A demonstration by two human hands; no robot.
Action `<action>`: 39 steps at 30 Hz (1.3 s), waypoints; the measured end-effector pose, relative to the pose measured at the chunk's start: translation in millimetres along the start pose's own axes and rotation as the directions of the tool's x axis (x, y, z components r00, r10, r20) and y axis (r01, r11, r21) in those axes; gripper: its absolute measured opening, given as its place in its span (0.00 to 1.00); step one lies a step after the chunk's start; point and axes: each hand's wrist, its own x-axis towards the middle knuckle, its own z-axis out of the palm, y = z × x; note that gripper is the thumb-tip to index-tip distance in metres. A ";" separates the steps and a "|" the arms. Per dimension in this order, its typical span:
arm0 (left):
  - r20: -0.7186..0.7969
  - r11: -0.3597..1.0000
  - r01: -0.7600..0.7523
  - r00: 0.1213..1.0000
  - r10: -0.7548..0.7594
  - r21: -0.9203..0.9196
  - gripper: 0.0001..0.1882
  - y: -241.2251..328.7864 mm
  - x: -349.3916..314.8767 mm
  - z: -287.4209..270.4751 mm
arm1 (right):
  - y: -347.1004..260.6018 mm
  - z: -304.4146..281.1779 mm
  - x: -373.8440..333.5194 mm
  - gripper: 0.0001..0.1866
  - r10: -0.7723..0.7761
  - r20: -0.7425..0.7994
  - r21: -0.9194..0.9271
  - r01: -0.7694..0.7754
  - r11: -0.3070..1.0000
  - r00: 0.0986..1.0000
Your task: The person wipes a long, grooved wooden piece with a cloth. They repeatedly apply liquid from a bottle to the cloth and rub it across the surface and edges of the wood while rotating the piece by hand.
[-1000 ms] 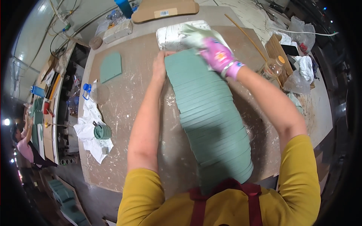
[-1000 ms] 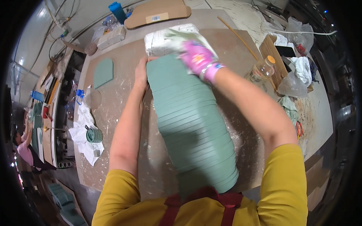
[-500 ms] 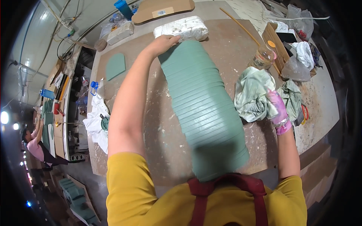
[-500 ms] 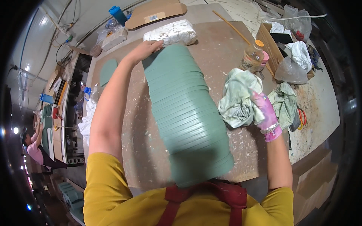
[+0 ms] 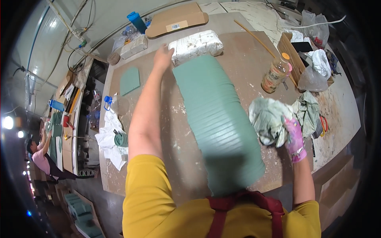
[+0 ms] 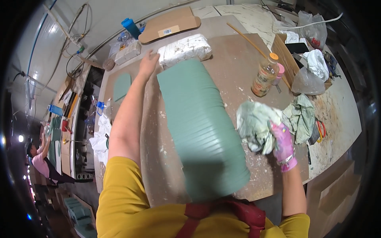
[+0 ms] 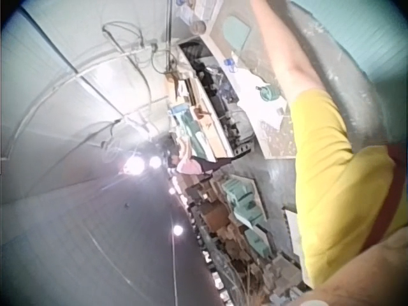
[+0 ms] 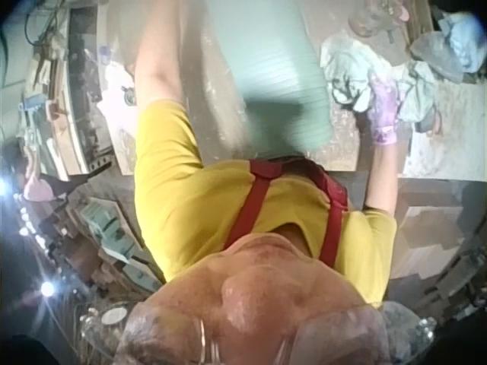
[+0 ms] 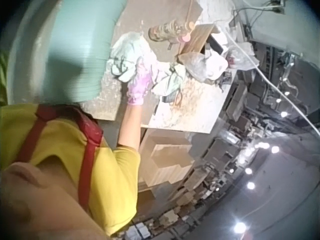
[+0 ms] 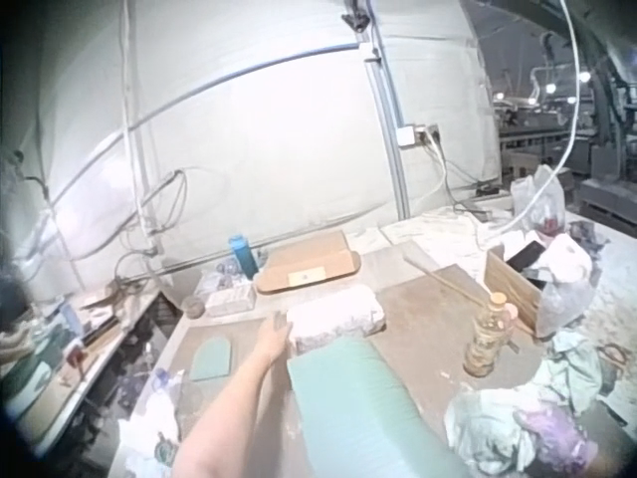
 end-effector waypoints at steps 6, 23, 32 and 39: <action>0.289 0.689 0.460 0.888 -0.358 -0.561 0.39 -0.8 -0.2 15.1 | -5.8 45.4 -34.2 0.20 0.130 0.017 0.006 -0.130 0.992 0.991; 0.541 0.860 0.377 0.828 -0.146 -0.345 0.39 4.7 5.1 1.9 | -13.1 40.0 -25.2 0.21 0.012 -0.043 0.011 -0.012 1.000 0.999; 0.152 0.949 -0.048 0.983 0.100 -0.312 0.21 103.7 -50.1 -45.1 | -31.3 33.2 -39.4 0.21 -0.139 -0.076 -0.010 0.139 0.990 0.987; 0.707 0.744 0.171 0.501 0.499 -0.646 0.25 244.8 -200.4 3.1 | -65.2 33.2 -67.0 0.22 0.022 0.068 0.607 -0.059 0.792 0.997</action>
